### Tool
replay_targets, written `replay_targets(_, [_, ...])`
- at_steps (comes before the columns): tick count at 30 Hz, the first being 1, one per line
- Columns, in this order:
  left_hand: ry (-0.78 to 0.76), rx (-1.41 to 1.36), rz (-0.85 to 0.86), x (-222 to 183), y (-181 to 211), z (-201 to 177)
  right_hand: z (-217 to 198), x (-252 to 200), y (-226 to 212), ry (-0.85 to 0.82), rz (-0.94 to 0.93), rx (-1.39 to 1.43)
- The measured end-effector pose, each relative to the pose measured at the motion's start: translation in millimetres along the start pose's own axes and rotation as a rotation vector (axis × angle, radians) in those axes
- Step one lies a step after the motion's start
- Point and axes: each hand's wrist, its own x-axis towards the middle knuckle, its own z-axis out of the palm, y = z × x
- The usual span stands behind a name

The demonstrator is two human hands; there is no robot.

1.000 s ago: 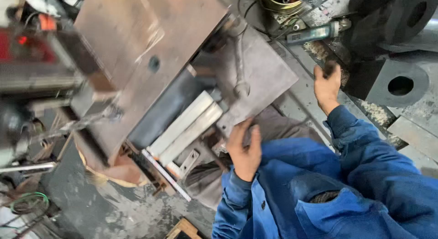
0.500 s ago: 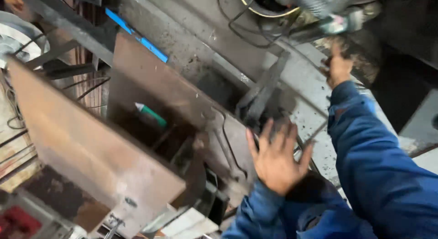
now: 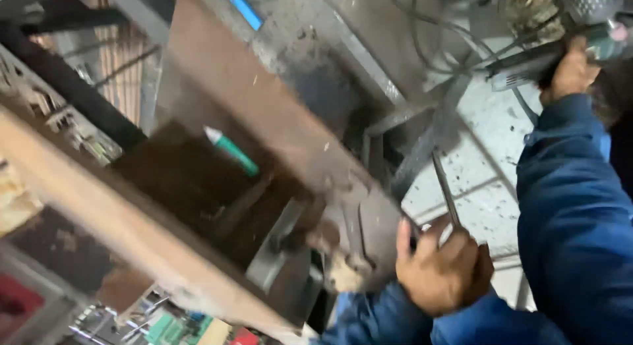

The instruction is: The recorder uses an angle grinder to smooth and shape metal parts, then uses a magnetic drill press to drill holes.

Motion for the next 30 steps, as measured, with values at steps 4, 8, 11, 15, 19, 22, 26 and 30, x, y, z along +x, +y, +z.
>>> replay_targets(4, [0.152, 0.008, 0.105, 1, -2, -20, -56, -20, 26, -0.193, -0.258, 0.158])
replay_targets(8, [0.131, -0.016, 0.117, -18, 5, -30, -125, -152, 1, -0.027, 0.019, -0.157])
replay_targets(11, [0.198, -0.015, 0.126, -34, 7, -36, -145, -273, -52, -0.063, -0.021, -0.256])
replay_targets(15, [0.304, -0.059, 0.154, -63, 4, -33, -206, -368, -70, -0.097, -0.191, -0.632])
replay_targets(19, [0.345, -0.131, 0.182, -101, -6, -38, -237, -432, -115, -0.319, -0.383, -0.216])
replay_targets(22, [0.454, -0.256, 0.183, -143, 12, -47, -254, -467, -159, -0.333, -0.666, -0.184])
replay_targets(26, [-0.058, -0.623, 0.104, -225, 69, -61, -241, -584, -228, -0.472, -0.754, -0.087])
replay_targets(30, [-0.053, -1.093, 0.159, -256, 79, -72, -231, -650, -259, -0.646, -0.817, -0.076])
